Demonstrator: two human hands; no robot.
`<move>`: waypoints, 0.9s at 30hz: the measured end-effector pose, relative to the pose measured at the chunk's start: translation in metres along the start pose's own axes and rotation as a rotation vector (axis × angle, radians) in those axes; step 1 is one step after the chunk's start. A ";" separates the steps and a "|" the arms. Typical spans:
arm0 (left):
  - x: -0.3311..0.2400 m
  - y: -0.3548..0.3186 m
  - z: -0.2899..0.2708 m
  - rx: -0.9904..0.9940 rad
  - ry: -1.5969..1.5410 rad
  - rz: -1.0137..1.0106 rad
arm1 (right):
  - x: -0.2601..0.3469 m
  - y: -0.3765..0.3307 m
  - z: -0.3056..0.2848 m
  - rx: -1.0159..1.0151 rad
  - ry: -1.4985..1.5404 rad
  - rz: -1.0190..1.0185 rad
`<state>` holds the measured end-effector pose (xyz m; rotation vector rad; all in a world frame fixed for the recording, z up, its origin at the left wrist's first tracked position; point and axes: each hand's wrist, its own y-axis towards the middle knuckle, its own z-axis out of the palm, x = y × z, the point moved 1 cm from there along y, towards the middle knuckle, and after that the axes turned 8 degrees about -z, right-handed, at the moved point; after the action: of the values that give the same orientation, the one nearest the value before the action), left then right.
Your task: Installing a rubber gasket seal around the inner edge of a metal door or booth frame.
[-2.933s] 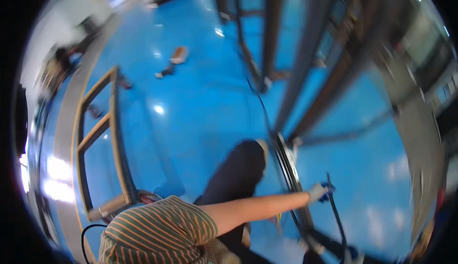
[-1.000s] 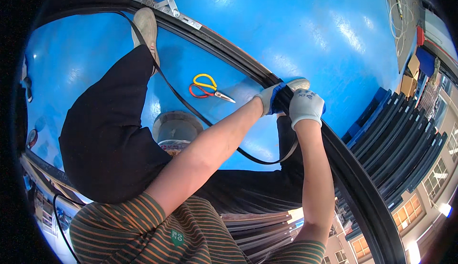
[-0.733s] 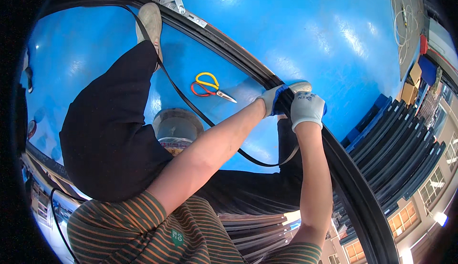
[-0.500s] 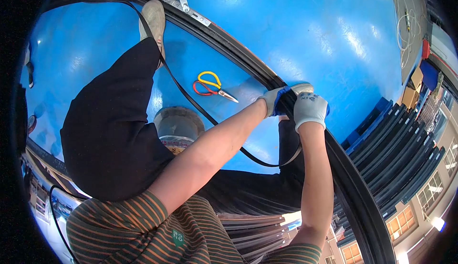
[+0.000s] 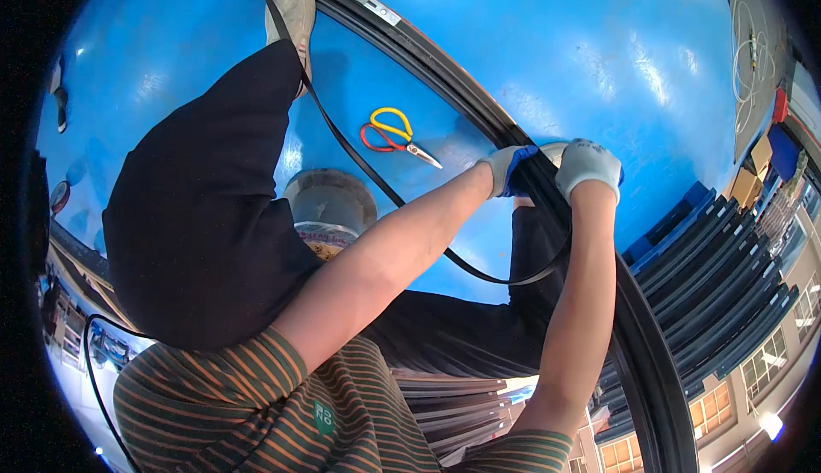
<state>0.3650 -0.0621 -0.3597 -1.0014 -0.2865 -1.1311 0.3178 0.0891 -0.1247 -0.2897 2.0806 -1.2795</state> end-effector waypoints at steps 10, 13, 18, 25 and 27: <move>-0.001 -0.014 0.002 0.051 0.107 0.119 | 0.012 0.006 -0.002 0.126 -0.032 -0.037; 0.019 -0.028 0.029 -0.185 0.291 0.183 | -0.002 0.001 0.011 0.122 -0.052 -0.013; 0.006 -0.012 0.011 -0.236 0.323 0.213 | 0.006 0.001 0.009 0.064 -0.046 -0.042; -0.001 0.005 0.002 -0.085 0.265 0.262 | 0.013 0.002 0.005 0.074 -0.042 -0.039; 0.013 -0.003 0.017 -0.249 0.253 0.230 | 0.003 0.000 0.014 0.071 -0.047 -0.022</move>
<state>0.3727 -0.0568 -0.3404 -1.0651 0.1732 -1.0842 0.3241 0.0776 -0.1299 -0.3091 1.9936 -1.3436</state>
